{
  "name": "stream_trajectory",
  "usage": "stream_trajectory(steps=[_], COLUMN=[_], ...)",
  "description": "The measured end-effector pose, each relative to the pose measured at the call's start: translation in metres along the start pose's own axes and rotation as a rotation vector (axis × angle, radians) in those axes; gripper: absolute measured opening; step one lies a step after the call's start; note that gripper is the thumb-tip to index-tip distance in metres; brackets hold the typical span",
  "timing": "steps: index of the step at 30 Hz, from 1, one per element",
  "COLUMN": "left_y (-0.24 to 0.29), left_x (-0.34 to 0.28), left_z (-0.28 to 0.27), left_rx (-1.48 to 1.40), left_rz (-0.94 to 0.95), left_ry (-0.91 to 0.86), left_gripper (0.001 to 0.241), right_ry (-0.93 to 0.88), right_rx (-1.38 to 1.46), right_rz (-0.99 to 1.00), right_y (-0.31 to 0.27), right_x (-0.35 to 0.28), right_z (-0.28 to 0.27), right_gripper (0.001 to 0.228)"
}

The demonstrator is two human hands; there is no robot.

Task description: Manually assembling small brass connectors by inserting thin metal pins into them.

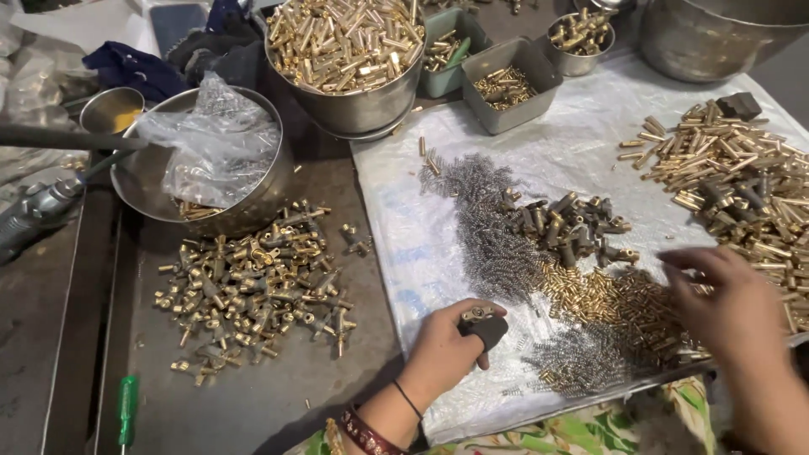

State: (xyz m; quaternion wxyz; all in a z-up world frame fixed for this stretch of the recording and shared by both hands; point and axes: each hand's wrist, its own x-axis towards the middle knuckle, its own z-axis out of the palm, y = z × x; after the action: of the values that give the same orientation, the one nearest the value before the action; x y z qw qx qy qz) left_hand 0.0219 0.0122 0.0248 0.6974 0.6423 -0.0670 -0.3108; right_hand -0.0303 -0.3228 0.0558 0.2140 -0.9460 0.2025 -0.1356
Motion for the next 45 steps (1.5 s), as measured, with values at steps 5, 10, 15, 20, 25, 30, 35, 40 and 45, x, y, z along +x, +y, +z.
stream_trajectory(steps=[5,10,15,20,25,30,35,40,45], left_y=[0.005,-0.001,-0.011,-0.004,-0.003,-0.008,-0.003,-0.015,-0.033], left_x=[0.001,0.004,0.009,0.007,-0.002,-0.001,-0.004,0.0,0.008], left_z=[0.002,-0.002,-0.008,-0.007,-0.003,-0.005,-0.004,-0.004,-0.007], left_rx=[0.039,0.071,-0.148,0.039,0.071,0.221,0.256,0.29,0.243], left_rz=[-0.008,-0.004,0.157,0.032,-0.079,0.03,0.084,0.079,0.066], left_ry=[0.013,0.026,0.076,0.187,0.021,-0.054,-0.056,-0.064,-0.113], left_gripper=[0.031,0.033,0.02,0.028,0.038,0.038,0.029,0.024,0.023], right_ry=[-0.146,-0.127,-0.082,-0.279,-0.531,-0.584,-0.619,-0.597,-0.572], right_rx=[-0.561,-0.61,-0.215,0.542,0.923,0.949,0.983,0.905,0.733], right_rz=[-0.056,-0.111,0.196,0.209,0.114,0.29,0.285,0.182,0.029], right_y=[0.076,0.077,0.005,-0.067,-0.114,-0.127,-0.123,-0.12,-0.119], right_x=[0.012,0.018,0.008,-0.019,-0.038,-0.041,-0.043,-0.042,-0.042], right_z=[0.01,0.019,0.004,0.02,0.04,0.049,0.053,0.056,0.057], right_gripper=[0.025,0.027,0.028,0.023,0.025,0.032,0.031,0.024,0.019])
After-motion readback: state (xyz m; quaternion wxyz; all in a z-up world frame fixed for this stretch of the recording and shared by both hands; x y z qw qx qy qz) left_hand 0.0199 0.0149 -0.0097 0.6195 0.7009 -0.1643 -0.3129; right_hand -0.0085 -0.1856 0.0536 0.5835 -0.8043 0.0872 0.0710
